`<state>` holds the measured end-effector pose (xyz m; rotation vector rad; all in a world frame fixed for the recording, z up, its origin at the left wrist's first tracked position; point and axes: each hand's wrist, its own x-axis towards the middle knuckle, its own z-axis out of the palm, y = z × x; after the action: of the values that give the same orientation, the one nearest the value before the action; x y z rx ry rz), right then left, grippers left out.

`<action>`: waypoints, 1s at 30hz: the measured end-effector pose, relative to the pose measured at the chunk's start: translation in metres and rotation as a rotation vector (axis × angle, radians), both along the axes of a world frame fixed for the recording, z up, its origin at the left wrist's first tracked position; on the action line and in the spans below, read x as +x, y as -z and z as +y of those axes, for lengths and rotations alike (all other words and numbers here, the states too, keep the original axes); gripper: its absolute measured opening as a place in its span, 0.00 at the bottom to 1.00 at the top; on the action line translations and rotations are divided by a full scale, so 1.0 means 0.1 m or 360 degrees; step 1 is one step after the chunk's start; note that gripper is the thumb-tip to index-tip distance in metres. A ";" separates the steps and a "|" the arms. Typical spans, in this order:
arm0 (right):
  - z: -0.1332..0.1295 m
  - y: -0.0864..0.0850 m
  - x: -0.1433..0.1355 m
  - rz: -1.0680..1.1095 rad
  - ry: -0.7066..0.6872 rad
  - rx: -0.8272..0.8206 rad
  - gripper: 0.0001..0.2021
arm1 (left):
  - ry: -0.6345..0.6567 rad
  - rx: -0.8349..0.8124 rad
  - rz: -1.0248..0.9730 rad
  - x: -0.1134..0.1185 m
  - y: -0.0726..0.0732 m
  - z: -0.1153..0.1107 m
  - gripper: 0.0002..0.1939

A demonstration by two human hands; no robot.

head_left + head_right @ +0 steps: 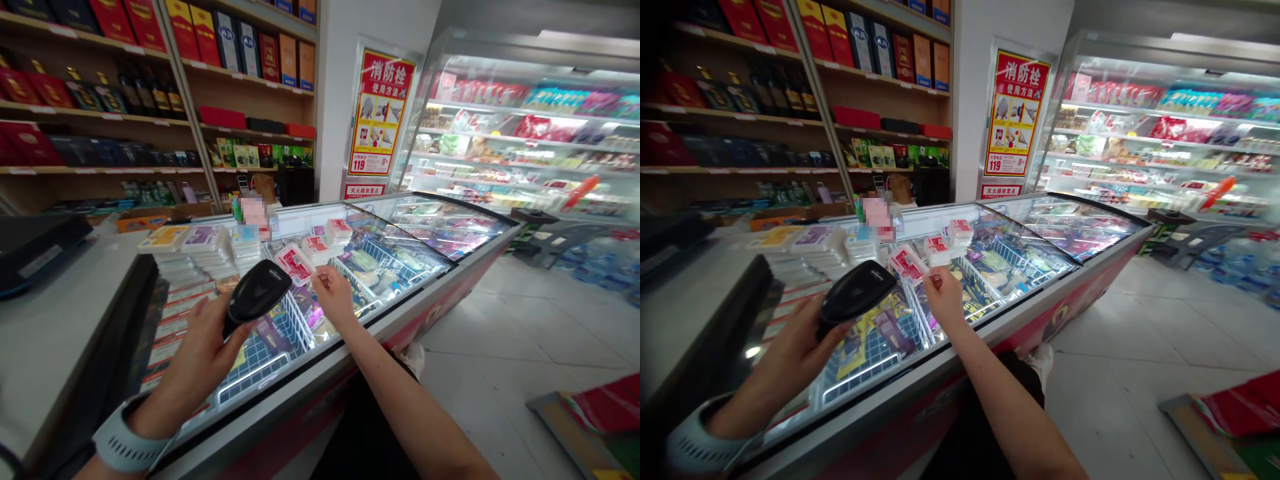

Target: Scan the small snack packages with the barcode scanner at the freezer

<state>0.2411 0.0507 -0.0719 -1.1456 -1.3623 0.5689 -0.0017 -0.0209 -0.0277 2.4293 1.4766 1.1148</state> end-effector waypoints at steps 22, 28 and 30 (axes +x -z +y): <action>-0.08 0.07 0.05 0.0008 0.0006 -0.0006 0.07 | -0.0025 0.0002 0.0118 -0.01 0.10 0.06 0.15; -0.06 0.09 0.06 0.0004 0.0006 -0.0019 0.06 | -0.0040 -0.0029 0.0084 0.00 0.09 0.04 0.17; -0.05 0.11 0.06 0.0024 0.0003 -0.0022 0.06 | -0.0033 -0.0046 0.0076 0.00 0.09 0.03 0.16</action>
<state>0.2470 0.0453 -0.0831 -1.1513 -1.3459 0.5853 -0.0021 -0.0182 -0.0365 2.4431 1.5239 1.0388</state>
